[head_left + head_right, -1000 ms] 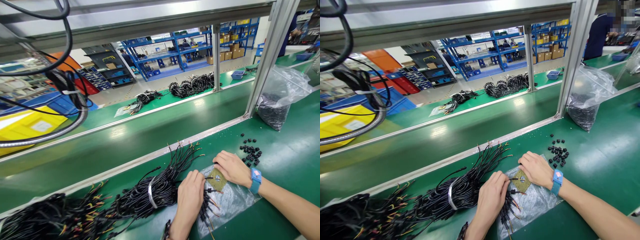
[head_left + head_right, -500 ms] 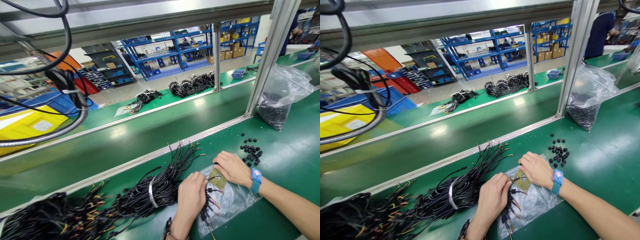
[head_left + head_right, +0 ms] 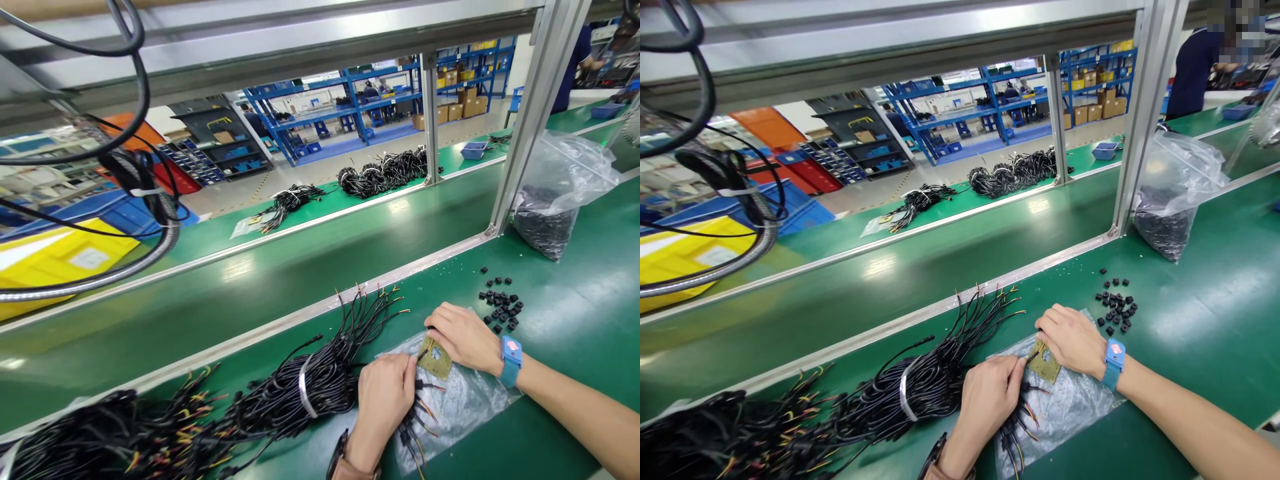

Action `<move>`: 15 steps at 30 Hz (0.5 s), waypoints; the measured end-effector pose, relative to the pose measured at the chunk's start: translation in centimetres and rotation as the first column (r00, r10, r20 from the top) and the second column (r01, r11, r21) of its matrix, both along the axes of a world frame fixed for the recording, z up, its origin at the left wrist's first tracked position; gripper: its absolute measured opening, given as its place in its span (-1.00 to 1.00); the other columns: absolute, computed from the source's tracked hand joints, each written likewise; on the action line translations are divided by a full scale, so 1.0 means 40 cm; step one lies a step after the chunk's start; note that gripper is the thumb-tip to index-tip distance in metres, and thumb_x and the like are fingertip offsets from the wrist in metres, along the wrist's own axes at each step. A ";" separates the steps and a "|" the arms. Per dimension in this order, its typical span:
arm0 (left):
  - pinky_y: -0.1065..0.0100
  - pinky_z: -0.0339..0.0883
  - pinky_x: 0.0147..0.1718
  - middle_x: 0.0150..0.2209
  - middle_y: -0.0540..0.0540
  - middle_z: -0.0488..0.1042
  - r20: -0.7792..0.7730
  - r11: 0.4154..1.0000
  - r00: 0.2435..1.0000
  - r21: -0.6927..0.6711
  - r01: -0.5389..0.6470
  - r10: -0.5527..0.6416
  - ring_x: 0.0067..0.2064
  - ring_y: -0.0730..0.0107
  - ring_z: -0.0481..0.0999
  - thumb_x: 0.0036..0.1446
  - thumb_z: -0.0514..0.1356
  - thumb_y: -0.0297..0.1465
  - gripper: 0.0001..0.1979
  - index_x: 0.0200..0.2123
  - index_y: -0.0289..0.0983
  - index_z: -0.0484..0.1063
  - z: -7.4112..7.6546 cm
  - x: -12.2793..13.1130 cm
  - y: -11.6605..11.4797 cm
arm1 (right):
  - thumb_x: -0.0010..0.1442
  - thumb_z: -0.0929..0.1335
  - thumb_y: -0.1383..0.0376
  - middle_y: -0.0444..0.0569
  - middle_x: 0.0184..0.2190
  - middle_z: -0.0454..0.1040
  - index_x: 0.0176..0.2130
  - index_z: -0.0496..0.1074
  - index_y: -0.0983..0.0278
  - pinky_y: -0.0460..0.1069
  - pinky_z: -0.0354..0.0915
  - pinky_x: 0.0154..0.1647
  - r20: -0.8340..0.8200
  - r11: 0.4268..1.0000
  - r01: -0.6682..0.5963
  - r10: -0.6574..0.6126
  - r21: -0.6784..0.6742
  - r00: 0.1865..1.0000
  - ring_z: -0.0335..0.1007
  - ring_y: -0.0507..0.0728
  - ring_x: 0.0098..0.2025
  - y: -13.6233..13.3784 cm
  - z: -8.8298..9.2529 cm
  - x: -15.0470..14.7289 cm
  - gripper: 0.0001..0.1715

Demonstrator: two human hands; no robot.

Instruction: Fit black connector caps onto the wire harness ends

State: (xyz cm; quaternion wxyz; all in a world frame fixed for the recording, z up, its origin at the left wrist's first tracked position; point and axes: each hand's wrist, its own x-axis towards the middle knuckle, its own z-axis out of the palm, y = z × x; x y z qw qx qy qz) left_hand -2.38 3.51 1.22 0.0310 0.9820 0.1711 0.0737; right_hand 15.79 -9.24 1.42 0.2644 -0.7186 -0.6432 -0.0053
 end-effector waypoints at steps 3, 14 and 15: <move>0.25 -0.14 -0.47 -0.51 -0.05 0.55 -0.033 1.000 0.999 0.005 -0.028 0.029 -0.45 0.28 0.54 0.41 0.00 -0.30 -0.57 -0.51 -0.21 0.44 0.000 0.007 0.000 | 0.46 0.23 0.30 0.01 -0.23 0.49 -0.10 0.41 0.27 0.07 0.29 -0.18 -0.010 1.000 0.003 -0.003 0.009 1.000 0.35 0.20 -0.17 0.000 0.002 -0.001 -0.82; 0.27 -0.24 -0.48 -0.49 -0.11 0.60 -0.164 0.981 0.968 -0.010 -0.192 0.188 -0.44 0.23 0.59 0.41 0.00 -0.26 -0.52 -0.50 -0.18 0.56 0.019 0.026 -0.018 | 0.47 0.23 0.30 0.01 -0.22 0.49 -0.10 0.41 0.27 0.09 0.30 -0.17 0.000 1.000 0.026 -0.026 0.013 1.000 0.36 0.20 -0.17 0.001 -0.001 -0.001 -0.82; 0.27 -0.23 -0.48 -0.49 -0.11 0.60 -0.160 0.981 0.969 -0.010 -0.192 0.188 -0.44 0.24 0.59 0.41 0.00 -0.26 -0.52 -0.50 -0.18 0.55 0.017 0.026 -0.018 | 0.47 0.23 0.30 0.01 -0.22 0.49 -0.10 0.41 0.27 0.08 0.30 -0.17 0.002 1.000 0.025 -0.025 0.012 1.000 0.36 0.20 -0.18 0.001 -0.001 -0.001 -0.82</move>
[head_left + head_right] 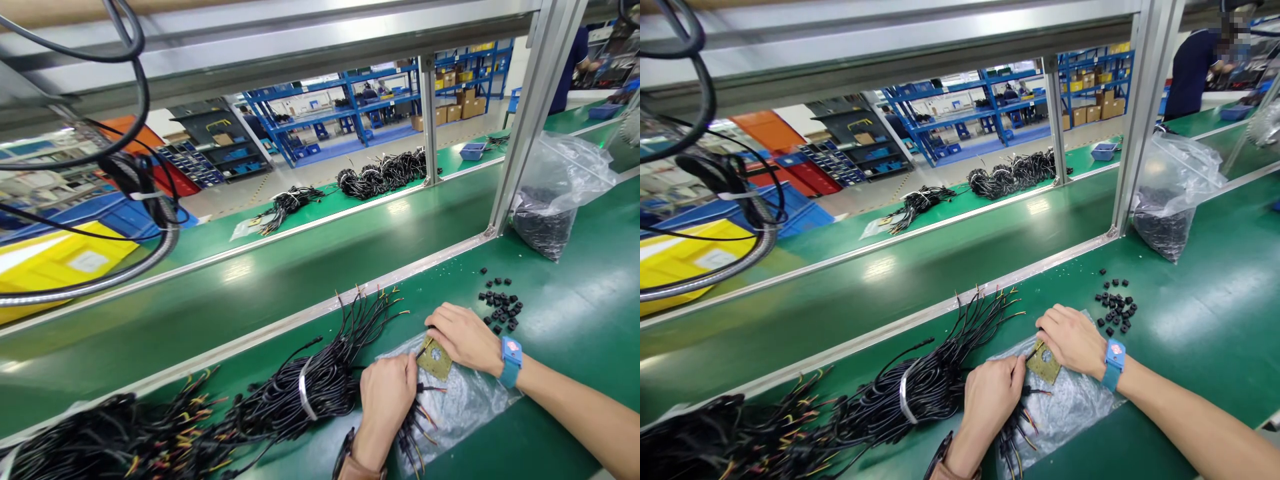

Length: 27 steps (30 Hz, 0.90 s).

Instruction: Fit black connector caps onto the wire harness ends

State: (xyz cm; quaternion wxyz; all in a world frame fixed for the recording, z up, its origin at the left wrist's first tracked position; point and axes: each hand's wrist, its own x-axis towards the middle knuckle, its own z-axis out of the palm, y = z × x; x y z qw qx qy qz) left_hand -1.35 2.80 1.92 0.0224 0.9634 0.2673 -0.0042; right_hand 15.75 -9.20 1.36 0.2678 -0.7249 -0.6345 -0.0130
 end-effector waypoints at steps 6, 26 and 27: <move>0.29 -0.10 -0.51 -0.53 -0.05 0.54 0.167 1.000 0.986 0.026 0.015 -0.019 -0.47 0.29 0.54 0.41 0.02 -0.28 -0.57 -0.51 -0.20 0.46 -0.027 -0.012 0.001 | 0.47 0.21 0.29 0.03 -0.23 0.50 -0.09 0.39 0.26 0.11 0.32 -0.15 -0.050 0.998 0.043 -0.041 0.044 0.998 0.39 0.21 -0.18 0.000 -0.001 0.005 -0.81; 0.42 0.20 -0.43 -0.49 0.01 0.44 0.655 0.972 0.755 -0.178 0.153 0.001 -0.47 0.46 0.42 0.41 0.04 -0.35 -0.71 -0.37 -0.22 0.45 -0.018 -0.036 -0.014 | 0.40 0.32 0.19 -0.01 -0.12 0.60 0.01 0.53 0.23 0.05 0.42 -0.05 -0.776 0.998 0.019 0.038 0.063 0.629 0.51 0.14 -0.12 -0.009 0.037 0.023 -0.72; 0.42 0.19 -0.43 -0.49 0.01 0.44 0.651 0.973 0.759 -0.175 0.153 -0.002 -0.47 0.46 0.42 0.41 0.04 -0.35 -0.70 -0.37 -0.22 0.45 -0.018 -0.036 -0.014 | 0.40 0.32 0.20 -0.01 -0.12 0.60 0.01 0.53 0.22 0.05 0.42 -0.06 -0.777 0.998 0.009 0.045 0.065 0.627 0.51 0.14 -0.11 -0.009 0.035 0.023 -0.72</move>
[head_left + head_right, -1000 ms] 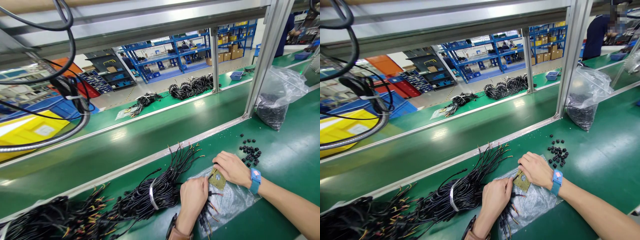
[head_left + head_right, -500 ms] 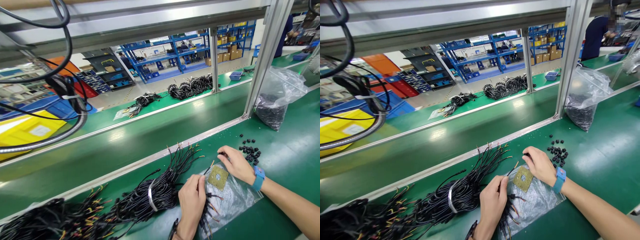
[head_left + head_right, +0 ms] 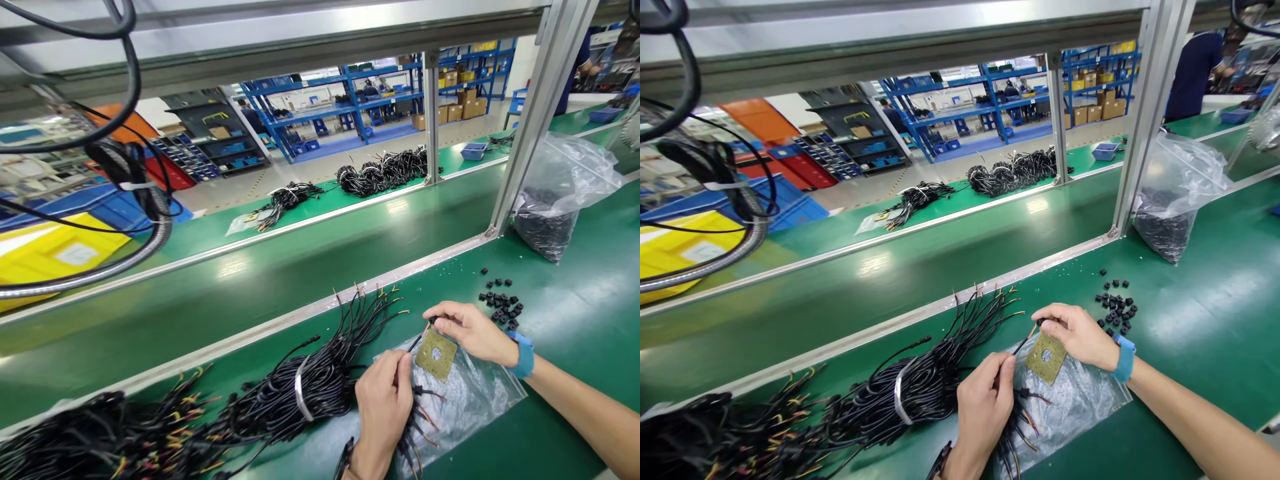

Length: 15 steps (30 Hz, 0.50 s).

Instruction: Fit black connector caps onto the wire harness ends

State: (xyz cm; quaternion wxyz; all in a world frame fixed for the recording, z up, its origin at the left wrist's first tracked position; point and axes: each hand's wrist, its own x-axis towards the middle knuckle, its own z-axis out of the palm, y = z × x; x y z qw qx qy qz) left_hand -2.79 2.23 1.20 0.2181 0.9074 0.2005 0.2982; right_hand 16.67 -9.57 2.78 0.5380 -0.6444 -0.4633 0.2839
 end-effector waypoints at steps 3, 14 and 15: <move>0.42 0.18 -0.43 -0.48 0.01 0.46 -0.017 1.000 1.000 0.005 0.001 -0.001 -0.46 0.46 0.43 0.41 0.04 -0.34 -0.70 -0.37 -0.22 0.45 0.000 0.000 0.001 | 0.41 0.32 0.21 0.00 -0.10 0.59 0.02 0.52 0.21 0.05 0.43 -0.06 -0.003 1.000 -0.024 0.024 0.005 1.000 0.52 0.15 -0.09 0.000 -0.006 0.000 -0.72; 0.42 0.20 -0.43 -0.48 -0.01 0.45 -0.033 0.999 0.999 0.021 0.036 -0.035 -0.43 0.45 0.46 0.40 0.04 -0.35 -0.70 -0.37 -0.22 0.46 0.002 0.003 0.006 | 0.43 0.31 0.25 0.00 -0.10 0.57 0.03 0.51 0.19 0.08 0.44 -0.04 0.068 1.000 -0.012 0.010 0.027 0.998 0.51 0.15 -0.08 0.001 -0.012 -0.002 -0.74; 0.41 0.20 -0.43 -0.48 -0.01 0.45 -0.033 0.999 0.999 0.024 0.040 -0.039 -0.43 0.44 0.46 0.41 0.04 -0.35 -0.70 -0.37 -0.22 0.46 0.002 0.002 0.007 | 0.43 0.31 0.25 0.00 -0.10 0.57 0.03 0.51 0.19 0.08 0.44 -0.04 0.076 1.000 -0.009 0.006 0.029 0.997 0.51 0.15 -0.08 0.001 -0.012 -0.003 -0.75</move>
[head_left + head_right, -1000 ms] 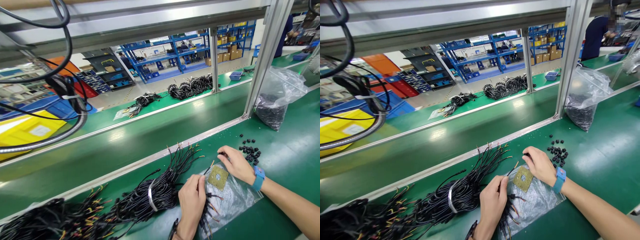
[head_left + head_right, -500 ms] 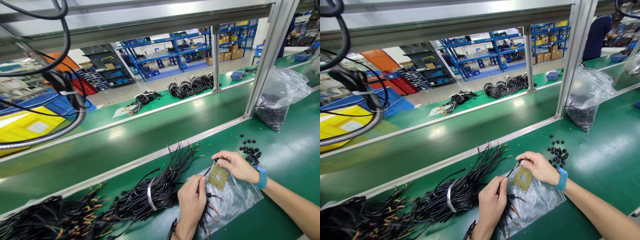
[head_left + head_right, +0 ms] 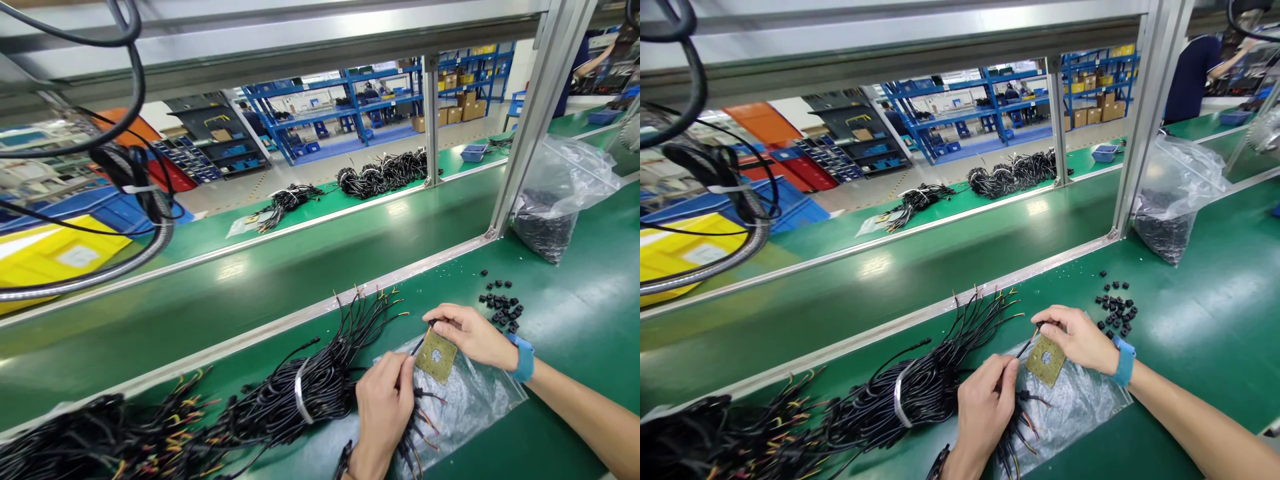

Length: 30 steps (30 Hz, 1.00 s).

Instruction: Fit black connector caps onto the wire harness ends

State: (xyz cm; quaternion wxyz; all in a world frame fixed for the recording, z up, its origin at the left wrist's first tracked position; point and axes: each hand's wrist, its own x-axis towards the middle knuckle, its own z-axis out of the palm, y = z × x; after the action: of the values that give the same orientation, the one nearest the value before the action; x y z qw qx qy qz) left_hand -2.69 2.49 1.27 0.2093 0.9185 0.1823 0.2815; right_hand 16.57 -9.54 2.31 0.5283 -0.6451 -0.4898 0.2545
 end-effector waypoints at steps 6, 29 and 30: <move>0.40 0.18 -0.43 -0.47 -0.02 0.44 -0.016 1.000 1.000 -0.008 -0.002 0.001 -0.41 0.43 0.46 0.41 0.04 -0.33 -0.70 -0.36 -0.22 0.47 -0.001 -0.001 0.000 | 0.43 0.30 0.28 -0.02 -0.13 0.56 0.03 0.52 0.17 0.07 0.41 -0.04 0.082 1.000 -0.004 0.003 0.009 0.997 0.48 0.14 -0.10 -0.001 0.006 0.004 -0.75; 0.39 0.06 -0.51 -0.59 0.05 0.31 -0.066 0.999 0.997 0.029 -0.031 0.033 -0.56 0.50 0.29 0.41 0.02 -0.30 -0.61 -0.51 -0.22 0.30 -0.001 -0.002 0.002 | 0.44 0.28 0.32 -0.04 -0.13 0.54 0.00 0.53 0.16 0.06 0.38 -0.04 0.133 0.998 -0.060 0.057 0.019 0.989 0.47 0.14 -0.10 -0.003 0.015 0.008 -0.75; 0.39 0.05 -0.51 -0.59 0.05 0.31 -0.068 0.999 0.997 0.030 -0.027 0.029 -0.56 0.50 0.30 0.41 0.02 -0.30 -0.61 -0.51 -0.22 0.30 -0.001 -0.002 0.002 | 0.44 0.28 0.32 -0.04 -0.13 0.54 0.00 0.53 0.16 0.06 0.38 -0.04 0.132 0.998 -0.057 0.054 0.020 0.990 0.47 0.13 -0.10 -0.003 0.015 0.007 -0.75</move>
State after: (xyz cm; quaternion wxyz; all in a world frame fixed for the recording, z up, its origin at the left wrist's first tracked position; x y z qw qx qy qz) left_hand -2.77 2.57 1.23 0.1857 0.9279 0.1983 0.2554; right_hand 16.86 -9.66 2.90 0.4952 -0.6404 -0.5443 0.2200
